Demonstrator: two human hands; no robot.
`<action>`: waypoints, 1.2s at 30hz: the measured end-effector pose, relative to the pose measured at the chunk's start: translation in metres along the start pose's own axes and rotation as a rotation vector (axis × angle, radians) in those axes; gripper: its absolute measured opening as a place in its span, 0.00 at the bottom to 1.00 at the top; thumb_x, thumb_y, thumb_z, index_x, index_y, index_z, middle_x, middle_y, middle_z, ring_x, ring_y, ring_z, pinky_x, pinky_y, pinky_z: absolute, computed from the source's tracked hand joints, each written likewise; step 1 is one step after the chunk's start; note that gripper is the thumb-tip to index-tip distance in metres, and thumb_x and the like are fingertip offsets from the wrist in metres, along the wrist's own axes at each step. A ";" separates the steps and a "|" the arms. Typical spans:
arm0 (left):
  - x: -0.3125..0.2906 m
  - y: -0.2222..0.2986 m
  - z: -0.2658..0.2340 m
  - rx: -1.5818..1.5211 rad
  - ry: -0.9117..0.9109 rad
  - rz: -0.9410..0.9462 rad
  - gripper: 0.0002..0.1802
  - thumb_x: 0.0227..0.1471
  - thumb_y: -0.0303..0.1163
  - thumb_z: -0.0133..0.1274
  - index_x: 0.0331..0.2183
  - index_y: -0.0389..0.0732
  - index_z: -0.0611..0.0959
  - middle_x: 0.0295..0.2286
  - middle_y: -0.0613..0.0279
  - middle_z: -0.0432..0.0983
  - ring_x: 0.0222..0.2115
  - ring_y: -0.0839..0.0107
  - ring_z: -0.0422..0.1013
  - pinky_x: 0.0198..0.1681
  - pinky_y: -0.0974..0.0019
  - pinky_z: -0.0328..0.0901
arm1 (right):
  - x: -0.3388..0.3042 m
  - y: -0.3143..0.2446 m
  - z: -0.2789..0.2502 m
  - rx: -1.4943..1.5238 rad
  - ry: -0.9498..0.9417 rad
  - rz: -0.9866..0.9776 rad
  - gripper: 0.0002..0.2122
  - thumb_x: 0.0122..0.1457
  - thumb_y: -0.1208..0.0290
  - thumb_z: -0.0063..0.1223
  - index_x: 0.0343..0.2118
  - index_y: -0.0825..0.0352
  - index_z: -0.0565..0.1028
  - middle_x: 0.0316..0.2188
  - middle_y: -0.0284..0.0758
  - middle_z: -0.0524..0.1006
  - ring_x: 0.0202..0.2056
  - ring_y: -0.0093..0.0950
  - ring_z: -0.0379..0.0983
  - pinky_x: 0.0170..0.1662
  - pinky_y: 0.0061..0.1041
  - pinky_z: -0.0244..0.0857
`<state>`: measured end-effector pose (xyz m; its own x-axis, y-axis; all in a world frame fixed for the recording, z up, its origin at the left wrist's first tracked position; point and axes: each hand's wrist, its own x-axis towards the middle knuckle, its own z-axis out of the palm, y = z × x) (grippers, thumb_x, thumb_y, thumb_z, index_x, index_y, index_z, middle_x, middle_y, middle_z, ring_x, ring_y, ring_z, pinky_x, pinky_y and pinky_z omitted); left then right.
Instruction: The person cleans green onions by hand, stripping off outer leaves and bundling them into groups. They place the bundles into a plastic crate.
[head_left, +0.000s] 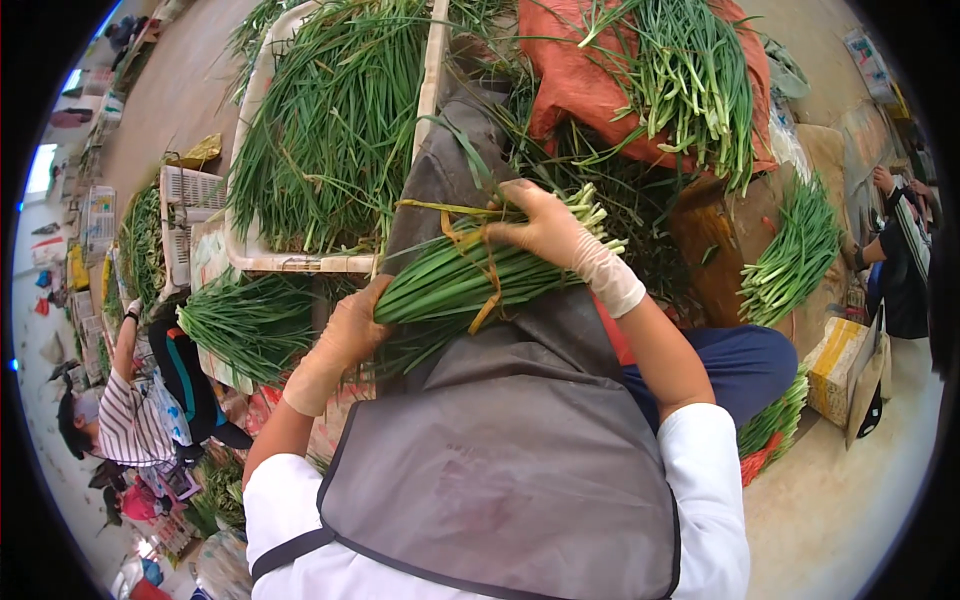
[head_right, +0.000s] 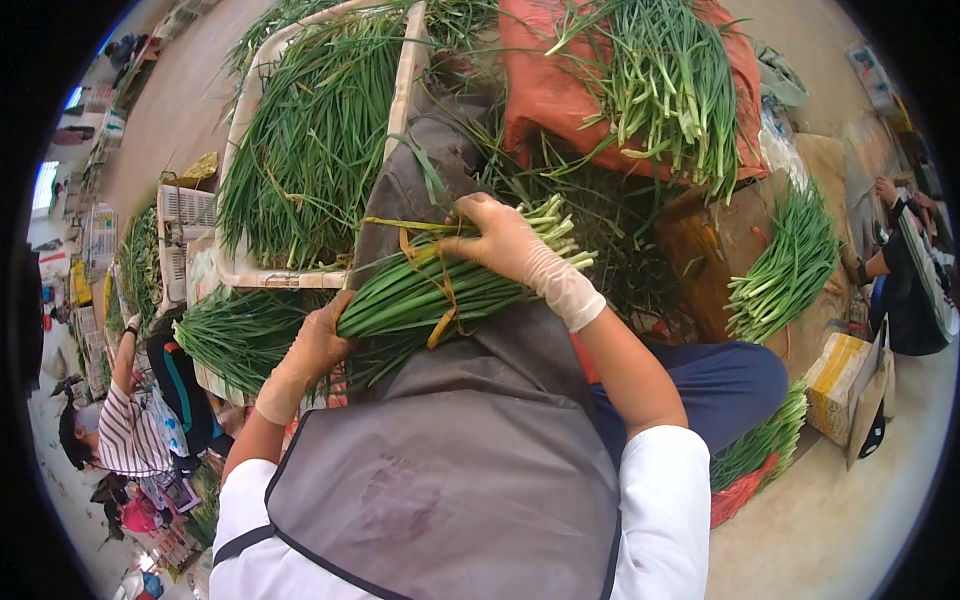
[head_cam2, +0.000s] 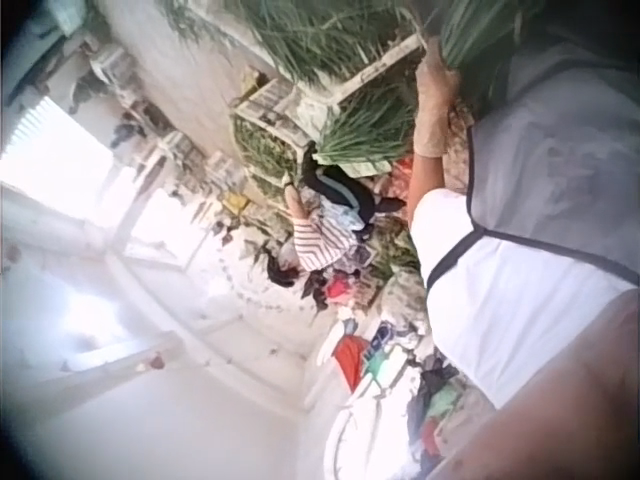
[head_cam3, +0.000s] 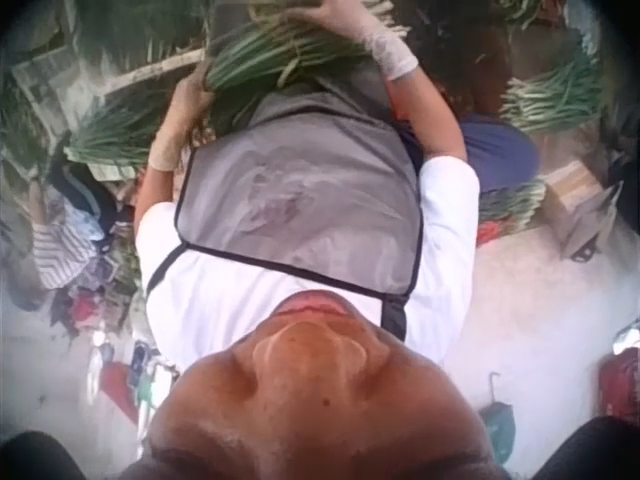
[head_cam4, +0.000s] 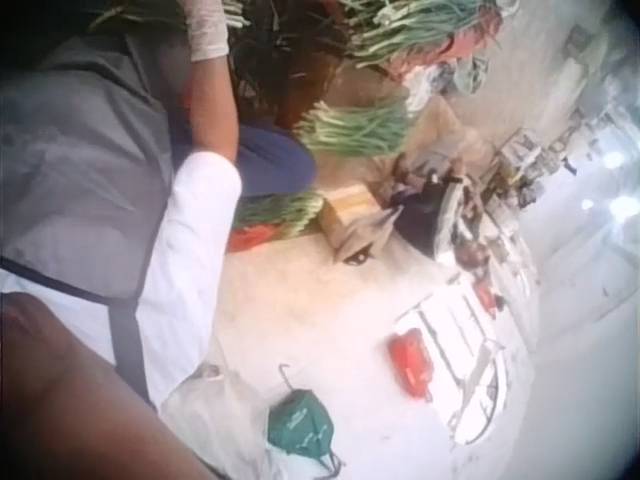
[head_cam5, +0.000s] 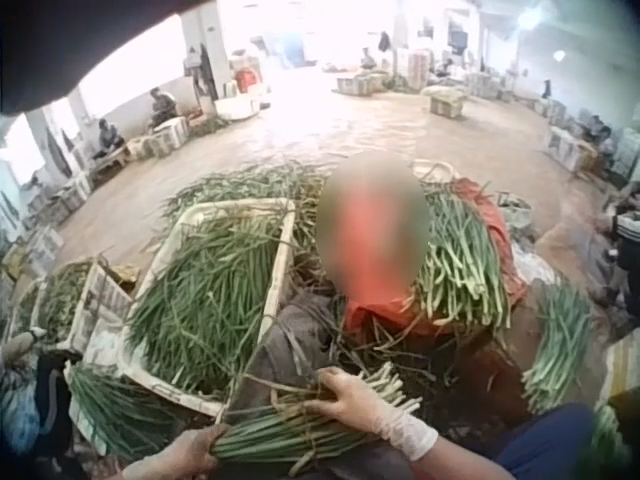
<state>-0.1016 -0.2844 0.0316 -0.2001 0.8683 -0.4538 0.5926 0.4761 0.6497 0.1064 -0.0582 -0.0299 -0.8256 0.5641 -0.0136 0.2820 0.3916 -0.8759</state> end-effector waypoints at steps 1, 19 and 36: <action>0.000 0.003 -0.002 0.010 -0.011 -0.025 0.25 0.43 0.25 0.53 0.46 0.43 0.71 0.34 0.45 0.75 0.38 0.51 0.72 0.39 0.62 0.66 | 0.001 0.004 -0.001 0.321 0.051 0.071 0.21 0.53 0.56 0.55 0.39 0.73 0.73 0.34 0.40 0.76 0.37 0.28 0.71 0.43 0.26 0.63; -0.038 -0.056 -0.023 -0.180 0.191 0.013 0.28 0.41 0.21 0.58 0.48 0.39 0.73 0.37 0.56 0.78 0.37 0.76 0.72 0.41 0.71 0.66 | -0.014 -0.065 -0.033 -0.407 0.315 -0.290 0.18 0.47 0.62 0.60 0.40 0.62 0.74 0.38 0.38 0.74 0.42 0.39 0.69 0.46 0.36 0.62; -0.036 -0.132 -0.001 -0.826 -0.368 -0.446 0.16 0.41 0.27 0.59 0.36 0.39 0.77 0.26 0.64 0.73 0.20 0.78 0.67 0.20 0.74 0.61 | -0.057 0.031 -0.078 0.450 0.055 0.393 0.31 0.55 0.57 0.50 0.59 0.68 0.56 0.53 0.43 0.65 0.53 0.30 0.62 0.55 0.28 0.55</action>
<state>-0.1730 -0.3787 -0.0372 0.0642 0.5569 -0.8281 -0.2316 0.8155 0.5305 0.1998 -0.0217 -0.0188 -0.6713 0.6458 -0.3636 0.3166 -0.1937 -0.9286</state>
